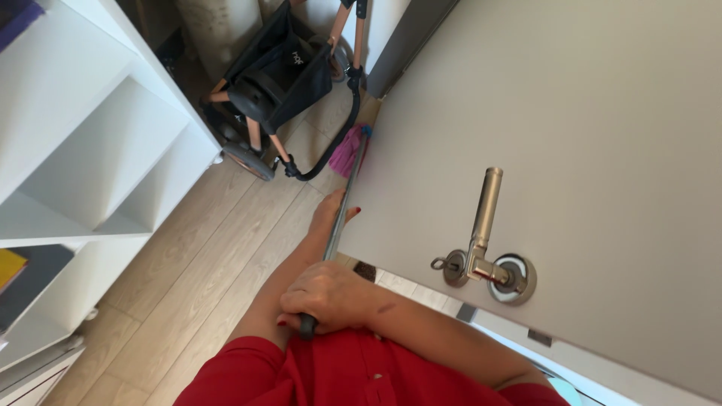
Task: Mop the floors across the bedroom, hallway, and bathroom, and rinse the mop in a bucket.
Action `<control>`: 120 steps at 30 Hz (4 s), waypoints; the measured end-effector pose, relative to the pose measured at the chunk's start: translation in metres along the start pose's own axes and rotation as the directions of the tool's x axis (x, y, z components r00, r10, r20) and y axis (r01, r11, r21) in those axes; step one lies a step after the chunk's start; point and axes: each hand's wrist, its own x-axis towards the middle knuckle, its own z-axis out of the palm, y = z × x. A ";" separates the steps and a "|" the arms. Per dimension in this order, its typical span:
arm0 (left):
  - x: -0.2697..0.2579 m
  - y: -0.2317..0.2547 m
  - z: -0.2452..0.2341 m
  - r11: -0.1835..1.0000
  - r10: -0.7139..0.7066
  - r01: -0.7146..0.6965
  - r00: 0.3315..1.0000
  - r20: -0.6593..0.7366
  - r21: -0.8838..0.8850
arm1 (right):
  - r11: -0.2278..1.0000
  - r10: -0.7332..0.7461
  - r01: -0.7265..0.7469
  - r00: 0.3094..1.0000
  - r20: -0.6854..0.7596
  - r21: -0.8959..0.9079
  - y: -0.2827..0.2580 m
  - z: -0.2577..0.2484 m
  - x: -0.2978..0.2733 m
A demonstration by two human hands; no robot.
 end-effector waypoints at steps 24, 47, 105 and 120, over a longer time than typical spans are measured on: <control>-0.051 0.085 -0.089 0.744 0.456 -0.518 0.856 -0.245 -0.423 | 0.998 0.053 -0.048 0.984 -0.172 0.034 -0.048 -0.003 0.031; -0.297 0.048 -0.207 0.961 0.201 -0.219 0.973 -0.117 -0.170 | 0.876 -0.143 0.002 0.956 0.256 0.483 -0.242 0.056 0.068; -0.073 0.114 -0.098 0.693 0.149 0.106 0.947 0.285 -0.714 | 0.965 0.246 -0.262 0.931 -0.268 -0.023 -0.070 -0.010 -0.021; -0.166 0.047 -0.135 0.796 0.477 -0.358 0.868 0.141 -0.489 | 0.970 0.232 -0.211 0.954 -0.188 0.123 -0.184 0.015 0.025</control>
